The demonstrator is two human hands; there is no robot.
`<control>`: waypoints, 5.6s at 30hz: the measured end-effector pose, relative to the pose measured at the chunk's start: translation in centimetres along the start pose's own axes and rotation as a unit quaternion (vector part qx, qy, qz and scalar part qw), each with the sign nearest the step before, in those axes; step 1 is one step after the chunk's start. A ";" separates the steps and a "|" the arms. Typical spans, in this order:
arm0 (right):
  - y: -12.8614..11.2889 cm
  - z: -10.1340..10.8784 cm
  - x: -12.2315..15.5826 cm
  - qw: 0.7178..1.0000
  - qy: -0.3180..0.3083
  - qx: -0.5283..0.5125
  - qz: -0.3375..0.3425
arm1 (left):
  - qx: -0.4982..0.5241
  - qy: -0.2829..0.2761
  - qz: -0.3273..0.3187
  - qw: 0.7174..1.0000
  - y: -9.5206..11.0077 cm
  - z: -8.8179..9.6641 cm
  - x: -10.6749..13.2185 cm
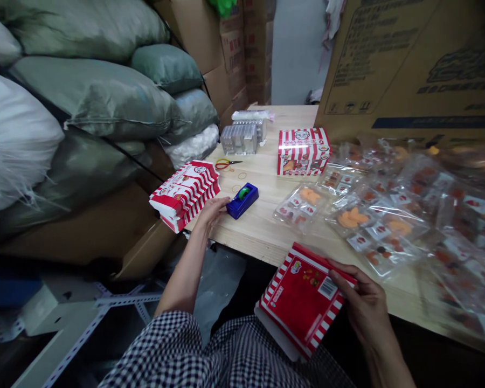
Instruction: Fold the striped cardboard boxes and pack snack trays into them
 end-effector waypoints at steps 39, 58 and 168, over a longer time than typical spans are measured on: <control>-10.7 -8.0 6.1 0.798 -0.054 0.293 0.523 | 0.131 -0.175 -0.026 0.976 6.3 -20.1 19.2; -9.5 -4.3 1.0 0.971 -0.068 0.060 0.221 | -0.157 -0.232 -0.500 0.820 13.2 -20.7 20.5; 3.6 -11.2 -6.2 0.618 -0.274 0.679 0.286 | 0.002 -0.185 0.187 0.965 -5.8 -3.7 11.2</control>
Point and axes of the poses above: each hand's wrist, its own x-axis away from the middle knuckle, its own z-axis out of the back of the hand, y = z × x, the point moved 9 cm from there along -x, towards the middle knuckle, and after that the axes turned 2 degrees about z, right-handed, at the moved point
